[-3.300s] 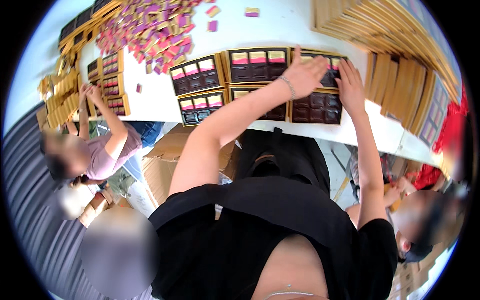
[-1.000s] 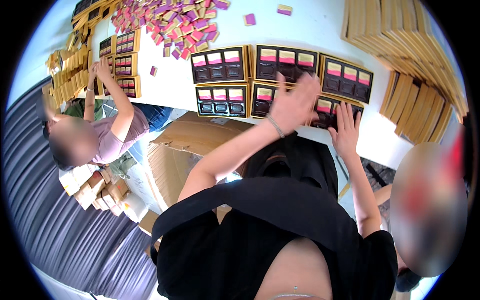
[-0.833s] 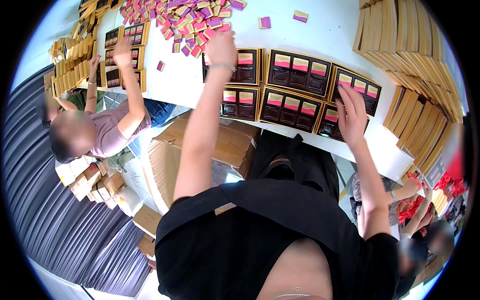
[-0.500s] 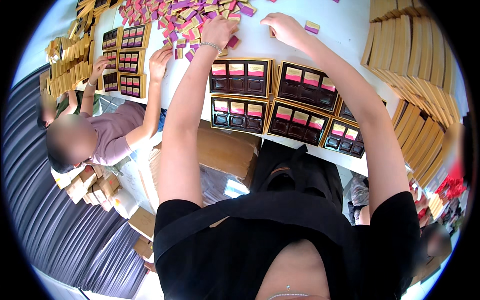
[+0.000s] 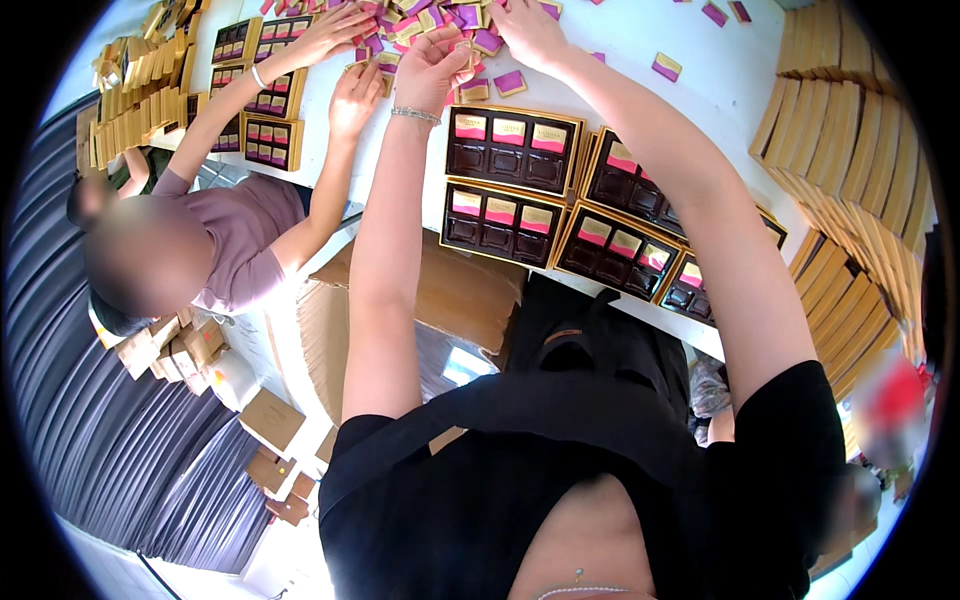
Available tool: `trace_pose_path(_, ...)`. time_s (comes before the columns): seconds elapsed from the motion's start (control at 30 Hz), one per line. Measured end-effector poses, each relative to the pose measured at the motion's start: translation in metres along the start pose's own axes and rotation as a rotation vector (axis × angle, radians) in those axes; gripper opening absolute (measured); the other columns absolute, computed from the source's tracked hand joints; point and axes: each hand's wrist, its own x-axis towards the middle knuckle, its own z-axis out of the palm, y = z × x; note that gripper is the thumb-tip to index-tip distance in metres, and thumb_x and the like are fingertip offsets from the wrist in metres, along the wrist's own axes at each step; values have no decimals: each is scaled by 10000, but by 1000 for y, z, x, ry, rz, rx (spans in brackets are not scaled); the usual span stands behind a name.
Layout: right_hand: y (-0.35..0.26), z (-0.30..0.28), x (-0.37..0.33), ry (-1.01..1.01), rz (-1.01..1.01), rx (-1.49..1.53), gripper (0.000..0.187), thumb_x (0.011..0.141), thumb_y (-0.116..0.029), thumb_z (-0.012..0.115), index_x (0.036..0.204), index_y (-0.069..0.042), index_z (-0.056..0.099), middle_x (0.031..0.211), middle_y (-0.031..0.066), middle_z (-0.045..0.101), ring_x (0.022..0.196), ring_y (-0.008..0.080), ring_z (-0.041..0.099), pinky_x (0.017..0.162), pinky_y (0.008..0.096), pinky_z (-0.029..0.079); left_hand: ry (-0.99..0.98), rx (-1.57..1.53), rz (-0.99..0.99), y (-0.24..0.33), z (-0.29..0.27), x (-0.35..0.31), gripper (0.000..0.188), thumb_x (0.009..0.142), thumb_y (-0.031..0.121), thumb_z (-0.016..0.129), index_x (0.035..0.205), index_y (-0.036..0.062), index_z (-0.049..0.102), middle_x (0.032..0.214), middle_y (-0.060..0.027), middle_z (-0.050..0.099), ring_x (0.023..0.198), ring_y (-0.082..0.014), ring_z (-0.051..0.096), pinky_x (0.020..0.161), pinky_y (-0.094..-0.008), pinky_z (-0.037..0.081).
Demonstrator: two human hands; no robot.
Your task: The person places small colorful rectangular items into compartmentalized trays on a table, then covers them with clear plastic lids. The person stacks the completed trays and repeats the process with additional trays and items.
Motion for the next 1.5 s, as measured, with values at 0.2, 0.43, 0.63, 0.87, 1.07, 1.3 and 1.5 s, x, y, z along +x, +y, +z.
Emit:
trace_pose_path(0.2,36,-100,-42,-22,88,288,288,799,-31,609,1078,-26,678,999,217,603,874,337,605,800,426,493,-8,458,57,-2,33,-19,266,802,53,772,1026,-10,644,896,-80,718,817,-128,686,716,-245,563)
trace_pose_path(0.43,93,-231,-133,-112,657,831,282,873,-181,684,1108,-27,677,1120,186,679,987,289,669,862,384,526,69,1211,291,-27,51,17,313,796,136,737,1102,86,696,990,-93,720,897,-198,690,811,-308,543)
trace_pose_path(0.63,98,-305,-403,205,1142,809,215,866,-162,720,1024,-19,694,803,10,679,725,74,586,663,222,452,-196,1520,670,-65,140,78,318,785,201,735,1073,81,676,1111,-142,642,1037,-338,596,885,-414,502)
trace_pose_path(0.87,59,-253,-480,188,1262,776,141,820,-81,739,930,4,716,794,55,699,742,107,639,680,240,495,-424,1483,666,-130,226,89,247,778,175,699,983,43,662,1049,-165,620,1006,-368,569,885,-435,489)
trace_pose_path(1.07,43,-239,-467,285,1099,275,253,772,-141,779,946,-18,643,858,83,566,724,199,552,663,324,486,-461,1346,839,-73,247,-63,288,852,262,709,1099,116,680,1060,-112,678,1003,-322,616,868,-406,498)
trace_pose_path(1.3,41,-223,-473,347,972,159,305,769,-190,787,926,-21,587,944,119,552,856,284,575,748,386,486,-421,993,881,-106,249,-171,273,701,214,805,939,110,724,959,-34,694,888,-251,638,776,-374,502)
trace_pose_path(1.5,37,-241,-444,420,644,3,279,809,-126,730,1057,-37,641,1101,136,597,1001,317,583,860,387,492,-515,1137,941,-129,284,-151,327,717,258,789,995,107,707,1004,-40,686,954,-257,616,830,-384,488)
